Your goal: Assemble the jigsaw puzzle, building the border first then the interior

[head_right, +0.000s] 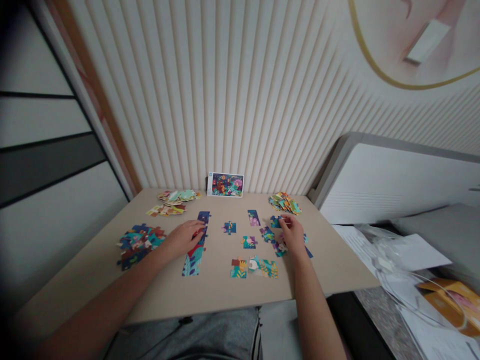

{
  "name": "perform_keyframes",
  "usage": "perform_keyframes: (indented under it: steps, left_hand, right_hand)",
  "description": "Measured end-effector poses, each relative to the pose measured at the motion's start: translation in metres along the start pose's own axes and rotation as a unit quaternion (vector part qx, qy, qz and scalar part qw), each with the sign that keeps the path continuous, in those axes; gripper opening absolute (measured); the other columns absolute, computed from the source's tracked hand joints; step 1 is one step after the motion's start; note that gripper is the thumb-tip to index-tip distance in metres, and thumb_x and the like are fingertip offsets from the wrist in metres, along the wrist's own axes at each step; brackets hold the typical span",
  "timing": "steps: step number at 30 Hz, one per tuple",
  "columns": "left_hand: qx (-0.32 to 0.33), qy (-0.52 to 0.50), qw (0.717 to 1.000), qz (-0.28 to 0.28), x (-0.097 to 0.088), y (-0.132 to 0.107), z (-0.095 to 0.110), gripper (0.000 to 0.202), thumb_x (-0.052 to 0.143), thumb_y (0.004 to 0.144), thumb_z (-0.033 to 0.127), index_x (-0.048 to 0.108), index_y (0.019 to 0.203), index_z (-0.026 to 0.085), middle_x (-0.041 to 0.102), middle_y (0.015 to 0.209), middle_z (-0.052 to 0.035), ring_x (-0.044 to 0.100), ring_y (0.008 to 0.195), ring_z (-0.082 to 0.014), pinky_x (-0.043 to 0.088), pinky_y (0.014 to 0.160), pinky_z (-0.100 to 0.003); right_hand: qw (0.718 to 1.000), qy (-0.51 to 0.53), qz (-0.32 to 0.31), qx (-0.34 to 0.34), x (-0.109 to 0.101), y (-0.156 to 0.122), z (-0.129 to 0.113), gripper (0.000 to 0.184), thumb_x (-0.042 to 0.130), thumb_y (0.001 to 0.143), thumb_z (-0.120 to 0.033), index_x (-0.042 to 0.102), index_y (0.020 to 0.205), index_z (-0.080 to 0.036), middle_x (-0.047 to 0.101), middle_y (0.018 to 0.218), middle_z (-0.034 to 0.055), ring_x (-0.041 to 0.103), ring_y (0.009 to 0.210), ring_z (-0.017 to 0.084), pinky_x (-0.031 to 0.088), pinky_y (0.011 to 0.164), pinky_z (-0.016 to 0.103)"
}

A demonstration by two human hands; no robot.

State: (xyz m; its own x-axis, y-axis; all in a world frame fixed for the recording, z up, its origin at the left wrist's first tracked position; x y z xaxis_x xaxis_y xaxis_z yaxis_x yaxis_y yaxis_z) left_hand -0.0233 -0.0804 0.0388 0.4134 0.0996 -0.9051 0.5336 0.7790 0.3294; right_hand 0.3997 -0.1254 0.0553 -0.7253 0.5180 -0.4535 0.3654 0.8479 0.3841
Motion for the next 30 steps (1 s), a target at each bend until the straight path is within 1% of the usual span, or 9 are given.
perform_keyframes:
  steps: [3,7,11,14,21,23,25,28,30]
  left_hand:
    - [0.006,-0.015,1.000,0.009,0.000,0.000,0.000,0.031,0.051,0.096,0.026,0.072,0.117,0.019,0.069,0.125,-0.0129,0.063,0.118,-0.0269,0.047,0.107,-0.042]
    - [0.010,-0.024,0.999,0.019,0.000,0.000,-0.001,0.030,0.052,0.095,0.026,0.073,0.116,0.020,0.070,0.124,-0.0128,0.064,0.117,-0.0266,0.047,0.107,-0.042]
    - [0.015,-0.023,0.999,0.022,0.000,0.000,-0.001,0.029,0.053,0.095,0.025,0.073,0.115,0.020,0.070,0.124,-0.0122,0.064,0.117,-0.0262,0.047,0.107,-0.041]
    - [0.017,-0.019,0.999,0.022,0.001,0.000,-0.001,0.029,0.052,0.095,0.025,0.072,0.115,0.020,0.070,0.125,-0.0119,0.063,0.118,-0.0258,0.047,0.108,-0.041]
    - [0.010,-0.002,1.000,0.012,0.001,0.001,0.000,0.030,0.052,0.095,0.025,0.072,0.116,0.019,0.069,0.126,-0.0119,0.063,0.118,-0.0257,0.047,0.107,-0.040]
    - [0.007,0.001,1.000,0.014,-0.002,0.000,0.002,0.029,0.052,0.096,0.025,0.072,0.116,0.019,0.069,0.126,-0.0115,0.063,0.117,-0.0257,0.047,0.107,-0.040]
    - [0.006,0.001,1.000,0.015,-0.005,-0.001,0.005,0.029,0.052,0.096,0.024,0.072,0.116,0.019,0.070,0.125,-0.0106,0.063,0.116,-0.0252,0.047,0.106,-0.039]
    - [0.004,-0.001,1.000,0.014,-0.008,-0.001,0.008,0.027,0.053,0.095,0.024,0.072,0.115,0.020,0.070,0.124,-0.0097,0.063,0.115,-0.0245,0.048,0.106,-0.038]
    - [0.001,-0.005,1.000,0.014,-0.009,-0.001,0.008,0.027,0.054,0.095,0.024,0.071,0.115,0.020,0.070,0.124,-0.0094,0.063,0.115,-0.0241,0.048,0.105,-0.037]
  right_hand:
    - [0.998,0.057,0.001,-0.015,0.000,-0.001,-0.010,0.054,0.065,0.085,-0.059,0.072,0.115,-0.014,0.075,0.095,0.0116,0.067,0.080,0.023,0.053,0.072,0.036]
    - [0.996,0.090,-0.001,-0.021,0.002,-0.003,-0.017,0.056,0.070,0.082,-0.058,0.073,0.116,-0.014,0.076,0.100,0.0124,0.068,0.084,0.024,0.053,0.077,0.038]
    - [0.995,0.096,0.005,-0.019,0.002,-0.005,-0.023,0.052,0.072,0.081,-0.056,0.076,0.113,-0.016,0.077,0.104,0.0119,0.070,0.090,0.025,0.054,0.083,0.040]
    - [0.996,0.092,0.006,-0.016,0.003,-0.006,-0.025,0.049,0.073,0.081,-0.054,0.076,0.112,-0.016,0.078,0.104,0.0118,0.070,0.091,0.025,0.054,0.084,0.040]
    - [0.996,0.083,-0.027,-0.022,0.012,-0.005,-0.021,0.047,0.072,0.082,-0.054,0.077,0.110,-0.016,0.078,0.101,0.0119,0.070,0.090,0.026,0.055,0.084,0.041]
    - [0.995,0.075,-0.060,-0.026,0.021,-0.003,-0.023,0.047,0.070,0.083,-0.054,0.076,0.110,-0.017,0.078,0.098,0.0111,0.070,0.087,0.026,0.055,0.082,0.040]
    - [0.989,0.066,-0.125,-0.041,0.035,0.002,-0.032,0.046,0.067,0.085,-0.054,0.076,0.112,-0.018,0.078,0.098,0.0097,0.069,0.086,0.025,0.054,0.081,0.038]
    - [0.970,0.062,-0.226,-0.067,0.066,0.010,-0.054,0.043,0.065,0.087,-0.052,0.076,0.112,-0.018,0.077,0.094,0.0072,0.068,0.083,0.022,0.054,0.076,0.034]
    - [0.960,0.066,-0.261,-0.074,0.089,0.016,-0.071,0.044,0.064,0.087,-0.052,0.075,0.112,-0.017,0.076,0.089,0.0060,0.066,0.077,0.021,0.052,0.071,0.032]
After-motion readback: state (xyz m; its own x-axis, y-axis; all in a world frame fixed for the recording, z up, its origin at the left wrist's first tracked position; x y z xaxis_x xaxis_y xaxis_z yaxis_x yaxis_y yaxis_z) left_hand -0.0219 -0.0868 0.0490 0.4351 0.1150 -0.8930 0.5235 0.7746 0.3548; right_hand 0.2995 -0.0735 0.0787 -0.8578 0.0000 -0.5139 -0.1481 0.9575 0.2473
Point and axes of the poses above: each hand's wrist, its own y-axis towards the middle knuckle, its own x-axis out of the palm, z = x × y, the point moved 3 cm from there along y, towards the middle knuckle
